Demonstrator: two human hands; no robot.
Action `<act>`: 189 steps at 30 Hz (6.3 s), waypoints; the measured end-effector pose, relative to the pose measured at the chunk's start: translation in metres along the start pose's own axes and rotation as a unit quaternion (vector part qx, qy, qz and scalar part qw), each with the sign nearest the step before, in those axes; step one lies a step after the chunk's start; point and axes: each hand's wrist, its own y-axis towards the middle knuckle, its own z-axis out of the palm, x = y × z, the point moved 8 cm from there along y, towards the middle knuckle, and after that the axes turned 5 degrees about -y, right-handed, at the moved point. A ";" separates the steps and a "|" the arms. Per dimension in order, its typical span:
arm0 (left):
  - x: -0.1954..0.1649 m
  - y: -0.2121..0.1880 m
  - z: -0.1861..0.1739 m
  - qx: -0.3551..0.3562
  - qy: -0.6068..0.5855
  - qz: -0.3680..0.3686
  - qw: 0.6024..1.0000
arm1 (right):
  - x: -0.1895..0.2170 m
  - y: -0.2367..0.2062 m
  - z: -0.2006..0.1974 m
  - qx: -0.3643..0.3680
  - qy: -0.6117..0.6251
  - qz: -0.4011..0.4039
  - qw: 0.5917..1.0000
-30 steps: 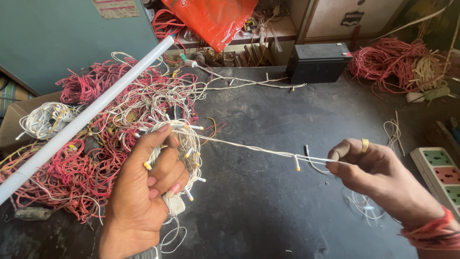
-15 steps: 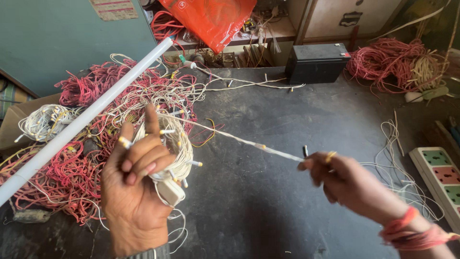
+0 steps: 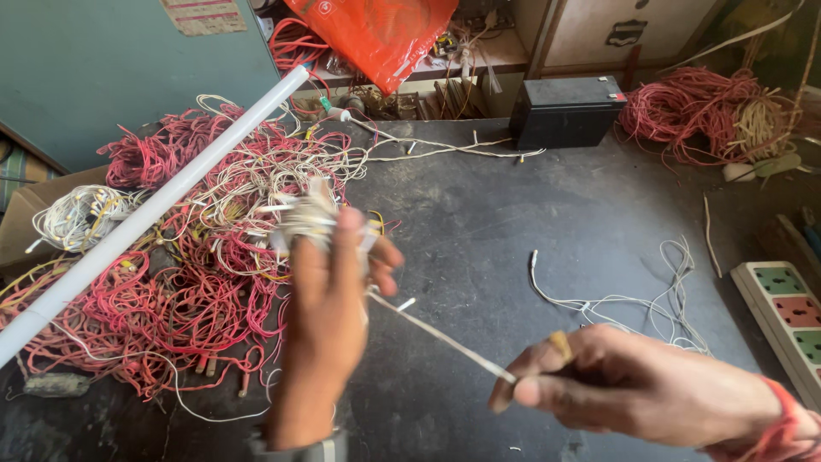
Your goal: The person untangles a string of small LED lights and coils them on the workbench. Then they connect a white cylindrical LED tube to a power strip, test it as it cycles through colors, and attach an end cap to the tube.
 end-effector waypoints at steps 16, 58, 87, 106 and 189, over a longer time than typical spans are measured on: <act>0.003 -0.079 0.074 0.466 -0.140 -0.302 0.820 | -0.044 -0.021 -0.078 -0.382 0.103 0.027 0.918; -0.023 -0.009 -0.029 0.093 -0.654 -0.015 0.751 | -0.021 0.026 0.013 0.031 0.247 0.010 0.968; 0.042 -0.047 0.091 0.284 0.152 -0.206 0.924 | -0.046 -0.040 -0.087 -0.347 0.191 -0.059 0.916; 0.011 -0.071 0.089 0.412 -0.096 -0.341 0.840 | -0.037 -0.016 -0.079 -0.387 0.229 -0.038 0.892; -0.005 -0.044 0.072 0.239 0.256 -0.253 0.902 | -0.008 0.016 -0.038 -0.284 0.213 -0.038 0.934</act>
